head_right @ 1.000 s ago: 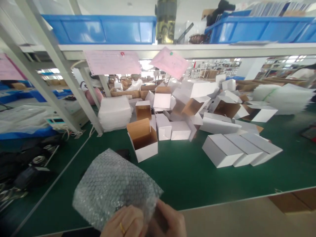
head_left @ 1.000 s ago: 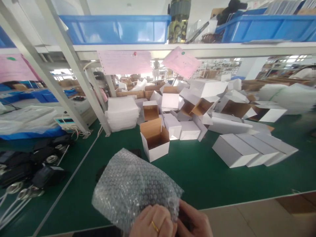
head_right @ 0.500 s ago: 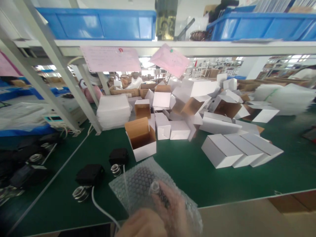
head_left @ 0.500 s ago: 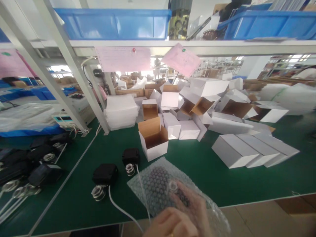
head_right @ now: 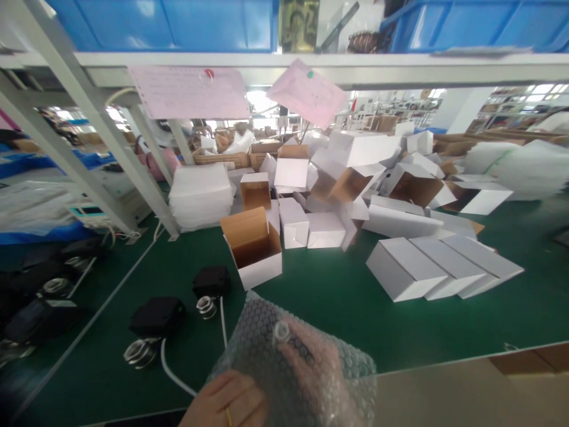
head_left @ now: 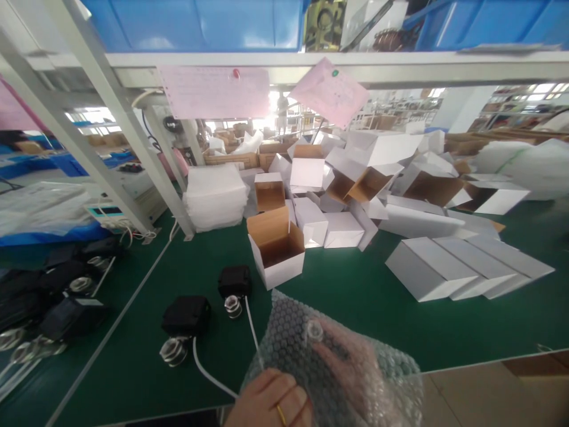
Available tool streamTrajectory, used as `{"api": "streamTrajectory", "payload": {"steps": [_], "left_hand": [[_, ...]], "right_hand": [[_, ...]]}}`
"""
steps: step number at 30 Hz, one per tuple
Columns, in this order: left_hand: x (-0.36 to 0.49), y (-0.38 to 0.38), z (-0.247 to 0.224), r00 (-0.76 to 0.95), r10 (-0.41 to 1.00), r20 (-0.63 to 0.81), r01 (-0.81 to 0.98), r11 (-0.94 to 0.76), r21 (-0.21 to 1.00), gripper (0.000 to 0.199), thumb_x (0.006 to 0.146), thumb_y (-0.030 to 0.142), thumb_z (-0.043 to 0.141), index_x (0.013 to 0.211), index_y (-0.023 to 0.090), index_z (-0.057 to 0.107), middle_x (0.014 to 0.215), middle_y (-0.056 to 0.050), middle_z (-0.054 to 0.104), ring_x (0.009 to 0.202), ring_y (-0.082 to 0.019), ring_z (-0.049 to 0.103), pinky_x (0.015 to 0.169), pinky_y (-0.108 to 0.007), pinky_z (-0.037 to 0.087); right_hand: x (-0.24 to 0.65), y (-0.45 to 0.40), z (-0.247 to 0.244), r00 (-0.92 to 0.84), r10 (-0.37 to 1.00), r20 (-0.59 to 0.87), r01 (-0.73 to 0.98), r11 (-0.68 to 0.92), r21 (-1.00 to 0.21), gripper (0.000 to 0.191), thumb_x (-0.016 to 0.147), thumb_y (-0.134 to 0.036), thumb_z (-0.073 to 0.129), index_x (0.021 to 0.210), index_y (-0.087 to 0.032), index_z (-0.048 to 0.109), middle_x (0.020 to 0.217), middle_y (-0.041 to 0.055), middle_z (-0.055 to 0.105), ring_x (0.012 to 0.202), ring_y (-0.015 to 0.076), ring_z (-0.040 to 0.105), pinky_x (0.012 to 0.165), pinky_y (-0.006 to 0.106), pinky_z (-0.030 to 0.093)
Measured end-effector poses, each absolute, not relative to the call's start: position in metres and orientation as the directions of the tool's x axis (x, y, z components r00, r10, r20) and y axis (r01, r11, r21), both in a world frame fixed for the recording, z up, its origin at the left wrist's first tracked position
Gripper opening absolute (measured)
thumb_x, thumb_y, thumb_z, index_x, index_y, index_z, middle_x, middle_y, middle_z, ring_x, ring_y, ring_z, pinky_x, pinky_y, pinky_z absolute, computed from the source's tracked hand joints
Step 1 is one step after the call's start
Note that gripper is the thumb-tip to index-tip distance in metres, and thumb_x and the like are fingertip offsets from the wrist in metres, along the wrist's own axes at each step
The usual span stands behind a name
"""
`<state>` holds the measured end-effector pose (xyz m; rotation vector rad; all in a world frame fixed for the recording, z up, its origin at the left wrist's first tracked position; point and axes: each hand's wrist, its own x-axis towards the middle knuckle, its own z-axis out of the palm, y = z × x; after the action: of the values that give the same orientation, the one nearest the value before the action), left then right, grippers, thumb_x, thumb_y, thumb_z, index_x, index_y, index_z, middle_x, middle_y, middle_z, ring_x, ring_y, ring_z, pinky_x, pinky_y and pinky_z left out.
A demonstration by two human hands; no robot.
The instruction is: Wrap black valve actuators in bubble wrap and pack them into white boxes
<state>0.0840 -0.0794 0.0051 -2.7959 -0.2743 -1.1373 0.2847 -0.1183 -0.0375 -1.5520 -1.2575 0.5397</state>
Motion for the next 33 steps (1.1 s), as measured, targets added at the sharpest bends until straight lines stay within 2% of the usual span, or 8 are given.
{"api": "streamTrajectory", "payload": {"steps": [7, 16, 19, 21, 23, 27, 31, 33], "left_hand": [[0.085, -0.070, 0.012, 0.732, 0.204, 0.650, 0.241, -0.970, 0.033, 0.044, 0.108, 0.016, 0.031, 0.083, 0.018, 0.067, 0.104, -0.002, 0.080, 0.100, -0.014, 0.071, 0.093, -0.026, 0.058], [0.101, -0.079, -0.005, 0.760, 0.403, 0.510, 0.294, -0.913, 0.284, 0.022, 0.091, 0.009, 0.046, 0.101, 0.017, 0.064, 0.098, -0.006, 0.080, 0.088, -0.022, 0.078, 0.072, -0.028, 0.065], [0.104, -0.080, -0.004, 0.795, 0.492, 0.356, 0.370, -0.857, 0.359, 0.030, 0.073, -0.002, 0.053, 0.093, 0.019, 0.061, 0.083, -0.004, 0.077, 0.072, -0.021, 0.075, 0.061, -0.025, 0.060], [0.106, -0.080, 0.000, 0.796, 0.506, 0.333, 0.380, -0.845, 0.376, 0.030, 0.072, -0.003, 0.053, 0.091, 0.020, 0.060, 0.080, -0.004, 0.075, 0.068, -0.019, 0.073, 0.061, -0.023, 0.058], [0.106, -0.078, 0.008, 0.805, 0.505, 0.310, 0.363, -0.834, 0.415, 0.026, 0.079, -0.002, 0.052, 0.092, 0.020, 0.060, 0.081, -0.004, 0.074, 0.068, -0.017, 0.072, 0.062, -0.022, 0.056], [0.093, -0.067, 0.036, 0.805, 0.522, 0.282, 0.329, -0.788, 0.521, 0.021, 0.094, 0.006, 0.046, 0.096, 0.020, 0.061, 0.084, -0.001, 0.072, 0.071, -0.014, 0.071, 0.066, -0.019, 0.055], [0.086, -0.052, 0.052, 0.694, 0.461, 0.553, 0.387, -0.887, 0.254, 0.021, 0.096, 0.008, 0.049, 0.108, 0.019, 0.062, 0.100, -0.005, 0.074, 0.091, -0.020, 0.070, 0.085, -0.033, 0.057], [0.091, -0.047, 0.053, 0.740, 0.470, 0.481, 0.438, -0.880, 0.186, 0.036, 0.091, 0.024, 0.066, 0.127, 0.017, 0.061, 0.128, -0.015, 0.069, 0.117, -0.032, 0.065, 0.098, -0.049, 0.055]], "right_hand": [[0.292, -0.113, -0.023, 0.234, 0.954, 0.190, 0.433, 0.072, -0.898, 0.032, 0.087, -0.035, 0.068, 0.116, -0.029, 0.079, 0.117, 0.0054, 0.079, 0.111, 0.0321, 0.074, 0.103, 0.048, 0.059], [0.338, -0.167, 0.001, 0.589, 0.664, 0.460, 0.696, -0.128, -0.707, 0.028, 0.093, -0.047, 0.065, 0.082, -0.025, 0.077, 0.070, 0.0027, 0.076, 0.061, 0.0208, 0.072, 0.055, 0.025, 0.059], [0.336, -0.181, 0.021, 0.295, 0.716, 0.632, 0.856, 0.096, -0.508, 0.012, 0.092, -0.032, 0.068, 0.101, -0.027, 0.075, 0.087, 0.0034, 0.079, 0.071, 0.0192, 0.075, 0.062, 0.023, 0.060], [0.323, -0.173, 0.021, -0.030, 0.799, 0.600, 0.822, 0.361, -0.440, 0.030, 0.083, -0.027, 0.074, 0.113, -0.024, 0.073, 0.101, 0.0067, 0.080, 0.085, 0.0238, 0.076, 0.074, 0.028, 0.064], [0.310, -0.157, 0.012, -0.150, 0.850, 0.504, 0.743, 0.433, -0.510, 0.032, 0.079, -0.018, 0.068, 0.111, -0.021, 0.074, 0.101, 0.0079, 0.080, 0.093, 0.0264, 0.075, 0.081, 0.032, 0.063], [0.302, -0.130, -0.006, 0.046, 0.984, 0.171, 0.469, 0.130, -0.874, 0.024, 0.082, -0.014, 0.049, 0.082, -0.020, 0.073, 0.077, 0.0030, 0.074, 0.074, 0.0197, 0.070, 0.069, 0.027, 0.054], [0.306, -0.123, -0.005, 0.034, 0.998, -0.045, 0.112, -0.048, -0.993, 0.040, 0.092, -0.050, 0.061, 0.073, -0.016, 0.068, 0.065, 0.0001, 0.063, 0.061, 0.0152, 0.056, 0.059, 0.025, 0.044], [0.306, -0.123, -0.003, 0.006, 0.998, -0.056, 0.053, -0.056, -0.997, 0.043, 0.089, -0.056, 0.065, 0.073, -0.016, 0.069, 0.068, -0.0001, 0.062, 0.063, 0.0150, 0.053, 0.060, 0.025, 0.044]]}}
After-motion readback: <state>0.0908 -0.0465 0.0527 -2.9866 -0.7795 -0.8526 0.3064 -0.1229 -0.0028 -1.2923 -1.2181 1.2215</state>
